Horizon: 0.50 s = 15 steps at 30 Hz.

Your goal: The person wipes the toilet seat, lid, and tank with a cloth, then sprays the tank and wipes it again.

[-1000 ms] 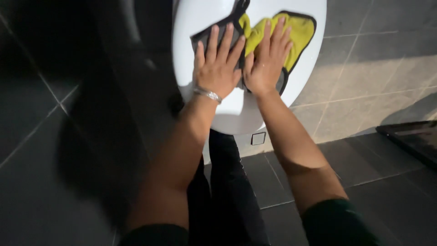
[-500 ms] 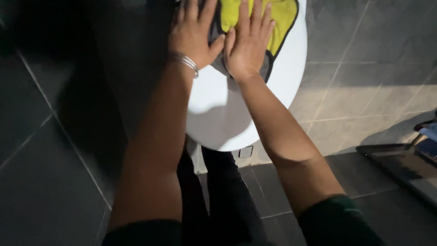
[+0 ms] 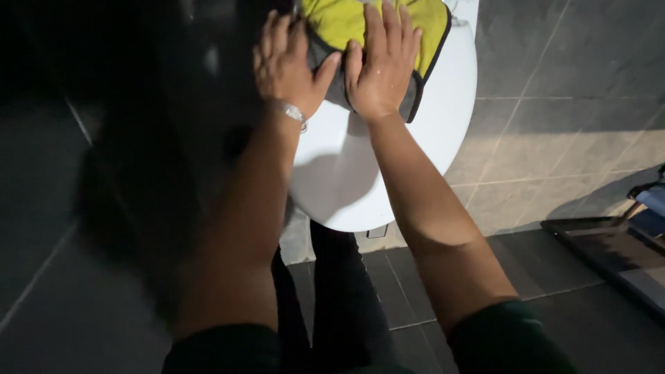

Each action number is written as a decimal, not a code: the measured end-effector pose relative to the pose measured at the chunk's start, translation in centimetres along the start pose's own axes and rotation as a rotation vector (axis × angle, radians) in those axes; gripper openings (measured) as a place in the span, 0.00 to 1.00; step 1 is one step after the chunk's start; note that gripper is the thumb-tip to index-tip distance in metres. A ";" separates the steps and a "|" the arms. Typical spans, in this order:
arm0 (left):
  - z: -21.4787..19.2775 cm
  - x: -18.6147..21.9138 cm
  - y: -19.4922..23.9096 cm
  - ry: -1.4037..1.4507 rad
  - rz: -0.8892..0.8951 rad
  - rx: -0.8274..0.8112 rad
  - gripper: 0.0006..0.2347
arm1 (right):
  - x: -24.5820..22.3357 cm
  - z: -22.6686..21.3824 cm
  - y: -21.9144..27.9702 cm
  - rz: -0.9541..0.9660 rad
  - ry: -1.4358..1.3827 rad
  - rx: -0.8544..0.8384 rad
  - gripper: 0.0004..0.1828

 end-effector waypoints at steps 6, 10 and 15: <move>-2.2 -0.5 3.5 -0.067 -0.049 -0.073 0.30 | -2.3 -0.4 5.3 0.077 -0.042 0.019 0.36; -1.8 0.9 5.6 -0.068 -0.089 -0.085 0.35 | -3.3 0.1 8.1 0.137 -0.092 -0.036 0.36; 0.5 0.5 3.6 0.112 -0.150 -0.183 0.33 | -3.4 0.4 8.2 0.132 -0.076 -0.052 0.32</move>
Point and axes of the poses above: each hand's wrist, its own y-axis away from the middle knuckle, its own z-axis out of the palm, x = y × z, the point moved 6 cm from there along -y, towards the middle knuckle, and after that the axes turned 11 degrees about y, right-handed, at the moved point
